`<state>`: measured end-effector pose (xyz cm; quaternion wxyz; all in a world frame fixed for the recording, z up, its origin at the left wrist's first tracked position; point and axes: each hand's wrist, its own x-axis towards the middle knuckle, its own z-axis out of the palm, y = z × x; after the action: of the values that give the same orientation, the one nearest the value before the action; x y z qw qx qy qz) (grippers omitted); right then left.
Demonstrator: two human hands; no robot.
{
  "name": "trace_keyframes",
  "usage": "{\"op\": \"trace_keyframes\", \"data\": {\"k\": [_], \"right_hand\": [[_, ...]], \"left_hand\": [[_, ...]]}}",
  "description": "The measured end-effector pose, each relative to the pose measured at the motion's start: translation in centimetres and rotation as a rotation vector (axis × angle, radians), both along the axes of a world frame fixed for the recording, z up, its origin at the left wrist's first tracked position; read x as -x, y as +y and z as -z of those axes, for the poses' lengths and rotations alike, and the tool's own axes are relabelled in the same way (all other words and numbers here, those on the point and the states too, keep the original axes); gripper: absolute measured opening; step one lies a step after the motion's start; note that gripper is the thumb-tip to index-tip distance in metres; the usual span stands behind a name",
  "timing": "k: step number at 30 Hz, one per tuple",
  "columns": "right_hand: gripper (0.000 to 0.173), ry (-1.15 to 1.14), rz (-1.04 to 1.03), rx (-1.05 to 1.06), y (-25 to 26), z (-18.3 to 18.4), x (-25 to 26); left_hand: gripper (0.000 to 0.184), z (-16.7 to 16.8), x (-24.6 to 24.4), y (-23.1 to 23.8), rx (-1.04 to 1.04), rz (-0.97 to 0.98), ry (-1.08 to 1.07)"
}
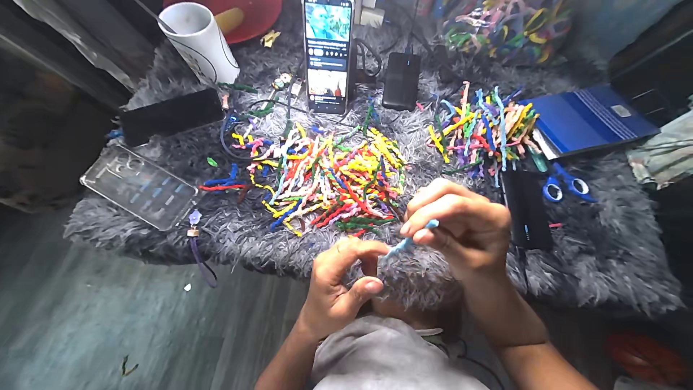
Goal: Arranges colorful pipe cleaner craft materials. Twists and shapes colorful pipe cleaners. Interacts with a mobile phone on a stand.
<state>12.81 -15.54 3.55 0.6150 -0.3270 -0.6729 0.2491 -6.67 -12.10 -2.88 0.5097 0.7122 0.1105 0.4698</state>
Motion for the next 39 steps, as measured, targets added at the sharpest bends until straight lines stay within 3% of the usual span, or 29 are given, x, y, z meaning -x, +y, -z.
{"op": "trace_keyframes", "data": {"k": [2,10,16,19,26,32,35,39], "right_hand": [[0.011,-0.031,0.074,0.053,0.3,-0.5,-1.3],[0.004,-0.143,0.549,0.200,2.7,-1.9,-8.2],[0.030,-0.493,0.983,0.439,5.8,-1.1,-13.5],[0.038,-0.609,1.099,0.569,6.4,-0.4,-14.3],[0.032,-0.746,0.844,0.592,6.6,0.6,-11.4],[0.027,-0.839,0.479,0.529,4.2,2.0,-4.5],[0.033,-0.922,0.440,0.494,3.9,4.1,-2.9],[0.017,-0.909,0.490,0.369,3.9,5.4,-2.7]], "left_hand": [[0.052,0.3,0.0,0.5,0.005,-0.083,0.043],[0.023,1.5,-0.2,2.2,0.075,-0.373,0.104],[0.018,3.4,-1.7,2.6,0.096,-0.453,0.113],[0.018,3.8,-2.0,2.8,0.052,-0.523,0.140],[0.016,4.2,-2.2,2.8,0.007,-0.609,0.155],[0.017,4.4,-2.3,2.6,-0.057,-0.653,0.225],[0.017,4.4,-2.4,2.6,-0.076,-0.649,0.227],[0.017,4.4,-2.4,2.6,-0.092,-0.648,0.235]]}}
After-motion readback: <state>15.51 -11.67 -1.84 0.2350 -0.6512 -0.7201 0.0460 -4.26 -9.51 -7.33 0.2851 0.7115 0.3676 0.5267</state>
